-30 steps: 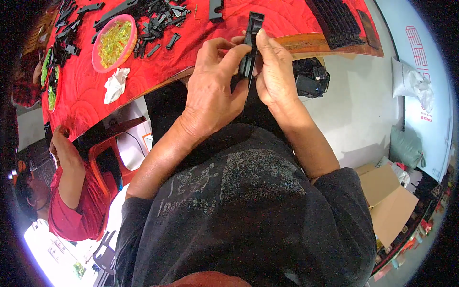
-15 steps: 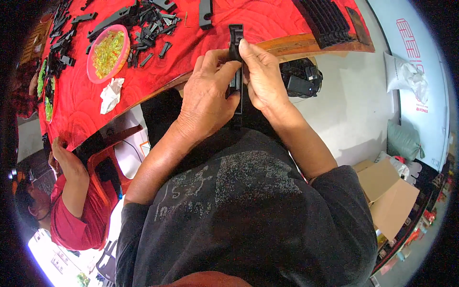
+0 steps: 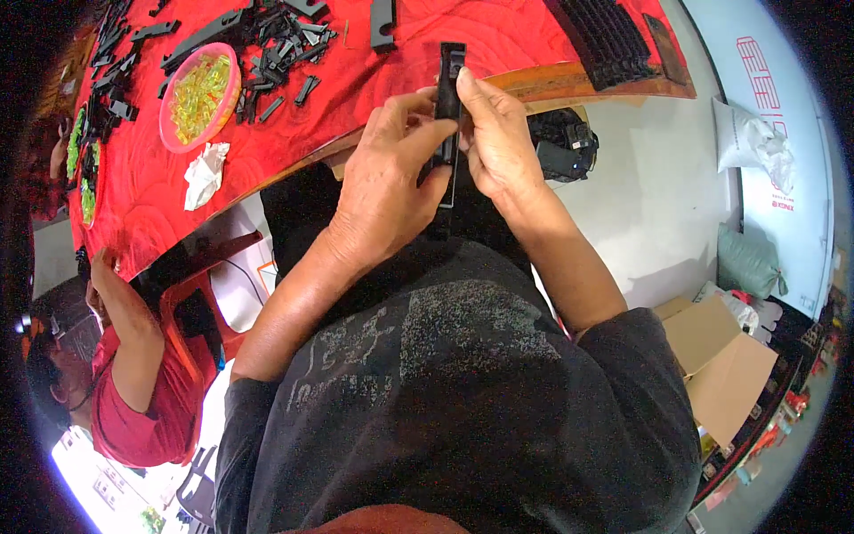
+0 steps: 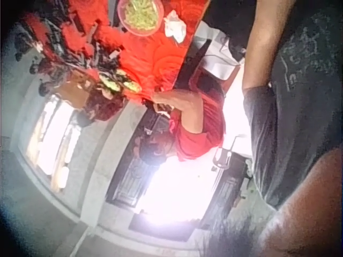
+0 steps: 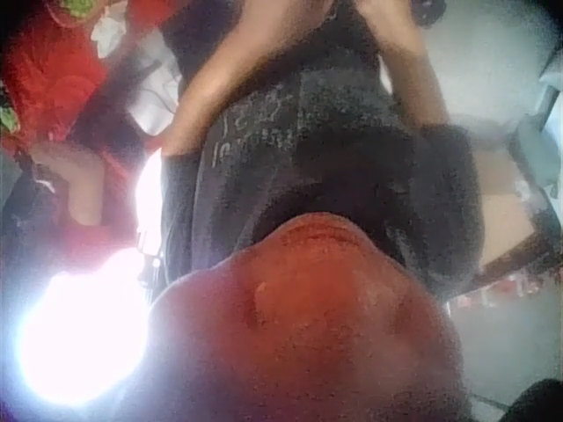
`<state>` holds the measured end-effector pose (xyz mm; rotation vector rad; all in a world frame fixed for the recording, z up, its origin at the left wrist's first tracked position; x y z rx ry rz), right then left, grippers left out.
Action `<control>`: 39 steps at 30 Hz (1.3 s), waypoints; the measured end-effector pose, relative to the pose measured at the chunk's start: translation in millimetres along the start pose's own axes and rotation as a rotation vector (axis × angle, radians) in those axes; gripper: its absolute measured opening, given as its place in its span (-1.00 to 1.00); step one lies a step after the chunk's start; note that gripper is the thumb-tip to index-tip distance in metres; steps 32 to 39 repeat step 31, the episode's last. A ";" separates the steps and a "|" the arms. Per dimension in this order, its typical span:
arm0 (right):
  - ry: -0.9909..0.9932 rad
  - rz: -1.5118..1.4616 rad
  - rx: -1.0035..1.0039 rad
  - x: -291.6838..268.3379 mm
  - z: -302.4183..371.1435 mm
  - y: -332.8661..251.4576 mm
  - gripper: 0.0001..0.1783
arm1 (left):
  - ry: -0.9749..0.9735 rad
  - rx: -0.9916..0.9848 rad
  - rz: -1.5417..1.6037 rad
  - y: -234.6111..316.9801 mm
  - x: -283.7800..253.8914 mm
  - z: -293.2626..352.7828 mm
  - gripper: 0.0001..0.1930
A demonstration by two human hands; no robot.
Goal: The person assembles a level by inserting a vial into a black plastic frame and fitting plastic components into the frame by hand.
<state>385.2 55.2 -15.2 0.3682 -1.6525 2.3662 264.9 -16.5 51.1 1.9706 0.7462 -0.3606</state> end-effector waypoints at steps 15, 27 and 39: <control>0.058 -0.033 -0.054 -1.9 -5.6 -10.4 -0.59 | -0.049 0.063 -0.148 5.3 13.6 19.7 -0.57; 0.223 1.177 -1.067 -67.2 -149.7 -99.6 -0.67 | -0.022 -0.084 0.010 -10.2 6.3 38.0 -0.64; 0.284 1.273 -1.087 -71.7 -171.8 -104.8 -0.68 | -0.096 -0.097 -0.011 -12.0 9.8 41.0 -0.66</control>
Point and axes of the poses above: each hand's wrist, its own z-axis away from the middle knuckle, its own x-axis out of the palm, y = z × x, the point moved 5 cm from there along -z, towards the middle knuckle, and after that the axes turned 13 degrees about y, right-handed, at the moved point
